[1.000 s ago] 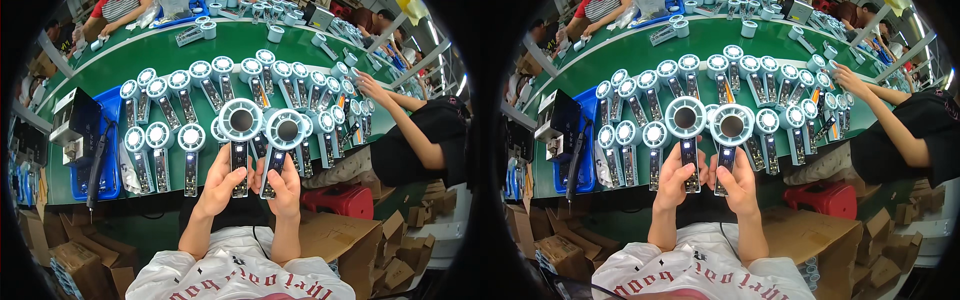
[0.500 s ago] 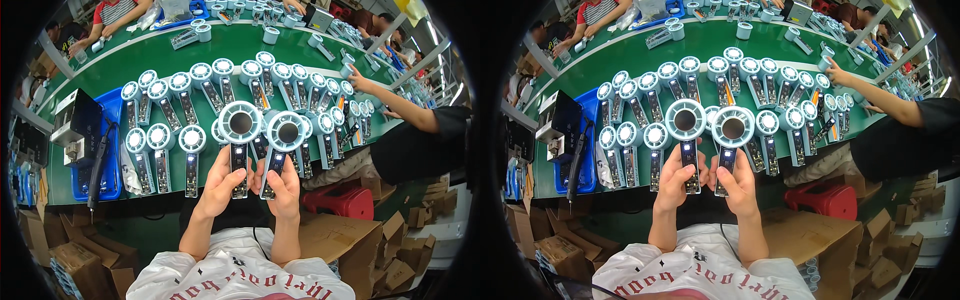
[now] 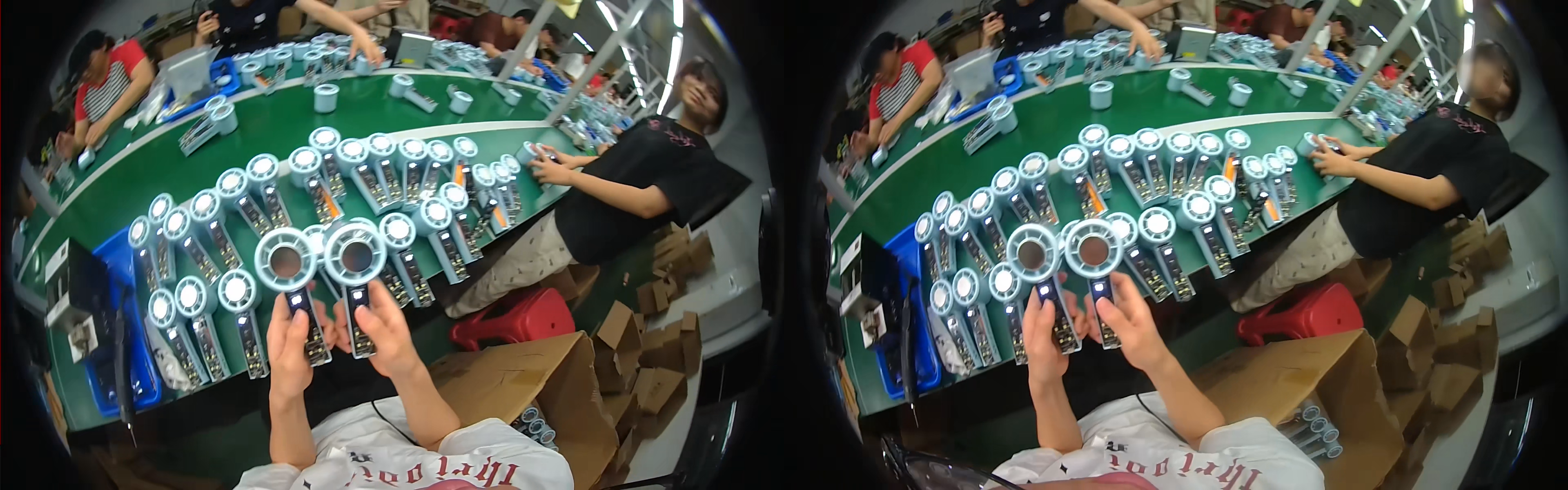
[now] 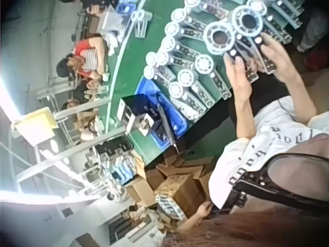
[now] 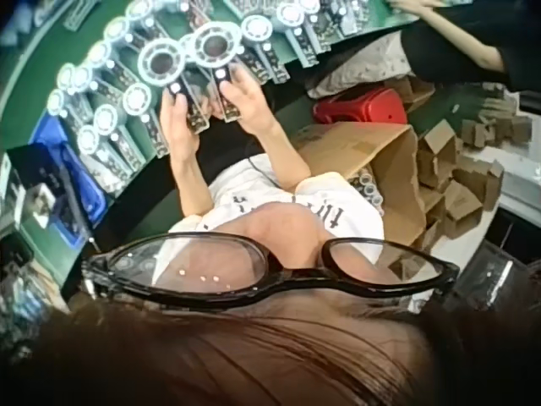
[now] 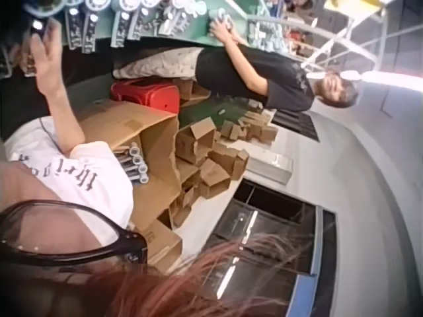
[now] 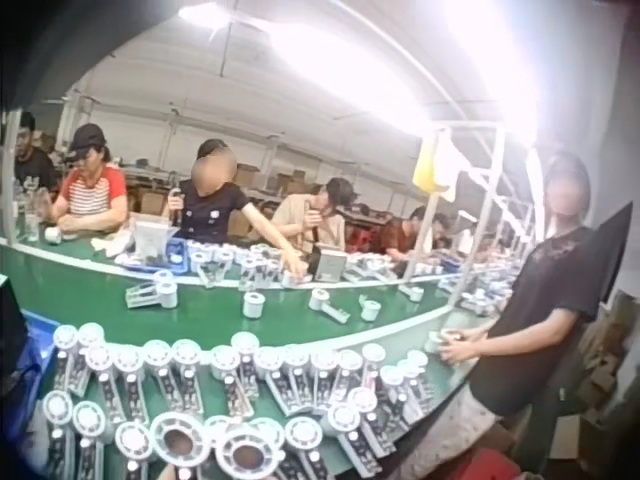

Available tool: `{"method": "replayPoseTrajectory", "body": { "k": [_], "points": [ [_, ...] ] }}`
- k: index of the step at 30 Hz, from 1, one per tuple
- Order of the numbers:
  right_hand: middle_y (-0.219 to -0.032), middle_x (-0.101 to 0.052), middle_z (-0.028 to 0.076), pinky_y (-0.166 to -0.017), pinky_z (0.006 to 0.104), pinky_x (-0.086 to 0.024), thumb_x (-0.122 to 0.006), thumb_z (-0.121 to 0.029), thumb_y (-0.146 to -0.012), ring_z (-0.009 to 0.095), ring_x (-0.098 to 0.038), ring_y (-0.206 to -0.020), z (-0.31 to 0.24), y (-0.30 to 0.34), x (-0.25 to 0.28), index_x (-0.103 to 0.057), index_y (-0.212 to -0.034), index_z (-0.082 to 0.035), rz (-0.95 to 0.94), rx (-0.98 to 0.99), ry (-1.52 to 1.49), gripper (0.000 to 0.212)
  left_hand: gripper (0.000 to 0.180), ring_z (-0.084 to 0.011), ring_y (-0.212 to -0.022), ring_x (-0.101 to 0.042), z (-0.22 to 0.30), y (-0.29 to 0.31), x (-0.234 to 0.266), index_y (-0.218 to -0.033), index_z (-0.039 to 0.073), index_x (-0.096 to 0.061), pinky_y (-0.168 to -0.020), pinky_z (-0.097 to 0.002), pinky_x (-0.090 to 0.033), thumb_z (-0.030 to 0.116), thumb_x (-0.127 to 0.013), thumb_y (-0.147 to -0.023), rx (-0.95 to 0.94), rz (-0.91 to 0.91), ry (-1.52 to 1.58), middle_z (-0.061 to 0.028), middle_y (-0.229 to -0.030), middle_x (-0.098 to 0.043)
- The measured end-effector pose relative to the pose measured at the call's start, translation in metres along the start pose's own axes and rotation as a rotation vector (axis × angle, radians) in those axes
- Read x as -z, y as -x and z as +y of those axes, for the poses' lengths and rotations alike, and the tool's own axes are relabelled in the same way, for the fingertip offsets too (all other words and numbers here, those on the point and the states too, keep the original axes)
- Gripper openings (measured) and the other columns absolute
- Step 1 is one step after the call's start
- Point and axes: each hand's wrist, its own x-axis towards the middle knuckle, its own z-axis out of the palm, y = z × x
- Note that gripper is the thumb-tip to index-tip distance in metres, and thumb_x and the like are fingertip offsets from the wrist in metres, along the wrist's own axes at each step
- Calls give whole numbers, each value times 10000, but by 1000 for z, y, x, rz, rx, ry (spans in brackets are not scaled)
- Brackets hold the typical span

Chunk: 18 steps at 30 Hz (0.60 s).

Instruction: The person tests handheld fan assemblies along a production table by picking up the fans, turning them on by hand, and placing them back onto the table.

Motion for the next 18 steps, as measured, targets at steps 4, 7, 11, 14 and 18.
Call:
{"method": "replayPoseTrajectory", "body": {
  "k": [4,7,11,14,18],
  "points": [
    [-867,-536,120,-530,249,-411,-442,-93,-932,155,-494,-639,6,2,-4,-349,-1286,-32,-5,-9,23,371,404,-156,-604,-482,5,8,1,-1268,-19,-386,-515,-246,-390,222,-432,-948,11,33,-2,-94,-812,-505],
    [-850,-536,122,-523,254,-409,-430,-112,-938,161,-495,-635,9,3,-6,-361,-1282,-34,-9,-20,21,360,393,-154,-605,-483,6,11,1,-1263,-17,-391,-517,-244,-388,218,-431,-950,2,64,-14,-92,-811,-506],
    [-842,-531,119,-519,254,-406,-420,-125,-946,162,-490,-635,9,7,-12,-374,-1269,-29,7,0,15,340,379,-153,-607,-484,9,15,1,-1258,-15,-396,-521,-243,-386,206,-430,-951,-27,68,-33,-92,-816,-509],
    [-857,-529,111,-522,242,-409,-441,-120,-950,147,-483,-630,9,9,-14,-367,-1220,-24,-21,-2,-21,296,369,-153,-611,-487,12,20,1,-1258,-14,-397,-525,-243,-388,192,-424,-952,-26,38,-17,-90,-820,-512],
    [-860,-529,110,-518,237,-411,-451,-121,-950,141,-482,-625,5,12,-15,-372,-1193,-21,-14,2,-27,274,365,-152,-615,-490,15,21,-5,-1259,-14,-396,-530,-243,-391,185,-419,-953,-21,13,-15,-87,-824,-515]
  ]
}}
